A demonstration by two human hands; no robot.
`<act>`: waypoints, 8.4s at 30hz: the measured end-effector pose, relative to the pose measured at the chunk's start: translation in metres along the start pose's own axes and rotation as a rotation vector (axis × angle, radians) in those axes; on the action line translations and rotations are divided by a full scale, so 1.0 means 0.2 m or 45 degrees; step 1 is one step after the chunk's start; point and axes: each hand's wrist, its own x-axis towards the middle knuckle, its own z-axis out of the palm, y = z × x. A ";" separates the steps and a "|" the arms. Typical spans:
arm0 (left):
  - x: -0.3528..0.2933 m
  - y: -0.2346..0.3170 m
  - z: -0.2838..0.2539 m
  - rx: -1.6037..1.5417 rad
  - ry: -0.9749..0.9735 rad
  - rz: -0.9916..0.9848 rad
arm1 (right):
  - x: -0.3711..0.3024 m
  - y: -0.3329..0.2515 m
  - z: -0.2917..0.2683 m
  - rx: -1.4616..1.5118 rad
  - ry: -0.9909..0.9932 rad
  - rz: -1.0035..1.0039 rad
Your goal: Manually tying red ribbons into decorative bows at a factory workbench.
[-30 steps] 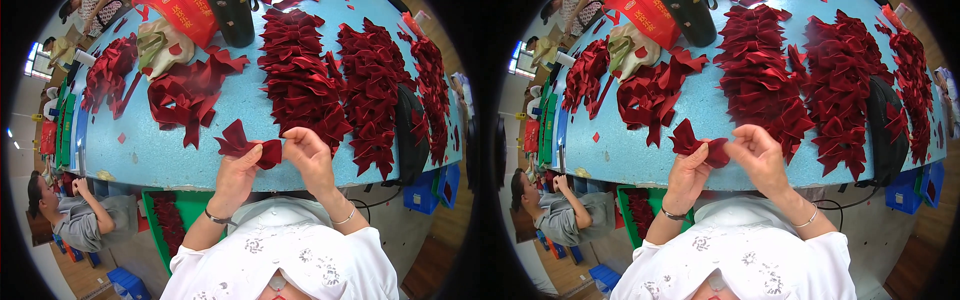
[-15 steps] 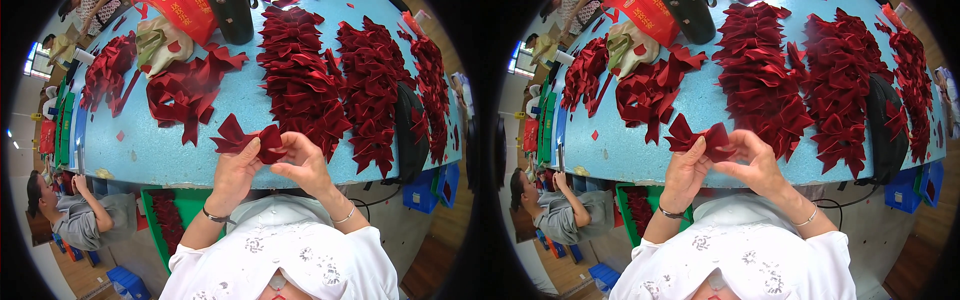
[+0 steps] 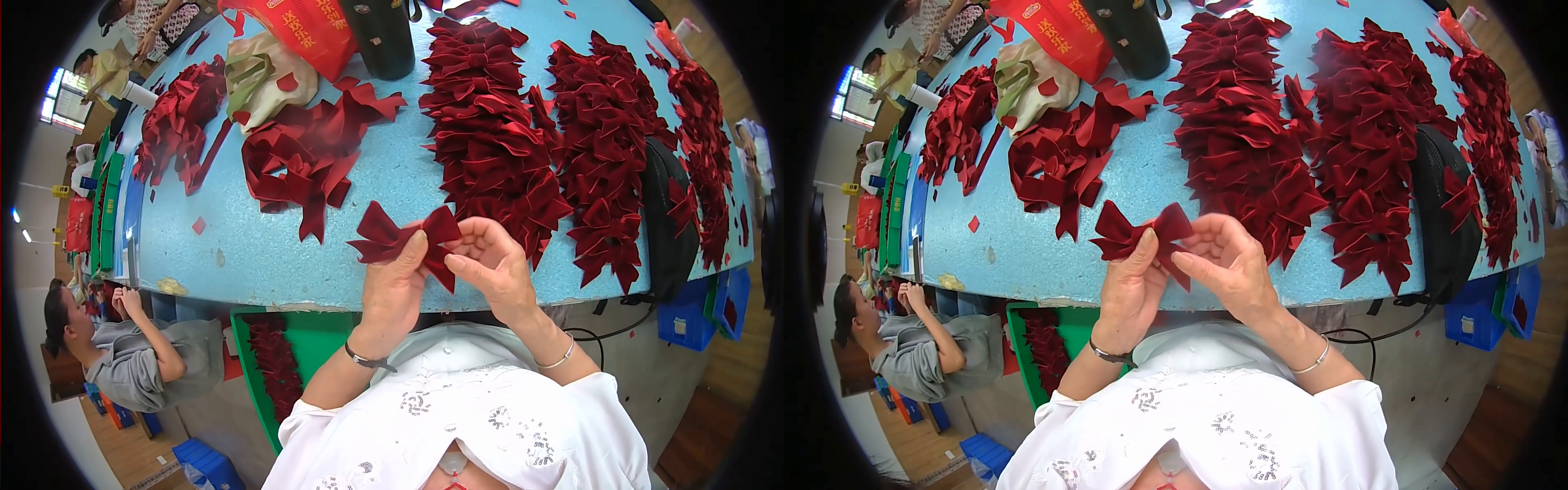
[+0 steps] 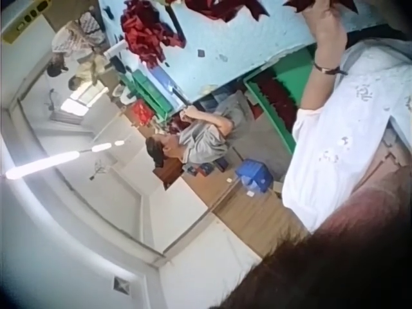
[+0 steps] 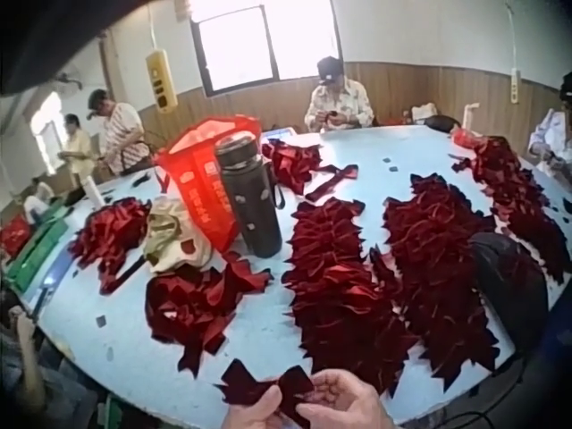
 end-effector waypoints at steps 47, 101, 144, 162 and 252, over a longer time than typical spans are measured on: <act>-0.06 0.26 -0.05 0.803 -0.404 -0.345 | 0.01 -0.04 -0.10 -0.437 -0.294 -0.261; -0.01 0.22 -0.09 0.992 -0.492 -0.385 | 0.10 0.03 -0.11 -1.070 -0.265 -0.956; -0.04 0.23 -0.03 0.981 -0.449 -0.327 | 0.05 0.02 -0.12 -0.997 -0.125 -0.905; -0.06 0.21 0.00 1.020 -0.467 -0.381 | 0.08 -0.10 -0.16 -0.546 -0.584 -0.219; 0.06 0.08 0.03 0.096 0.037 0.099 | -0.09 0.05 -0.04 0.115 -0.034 0.027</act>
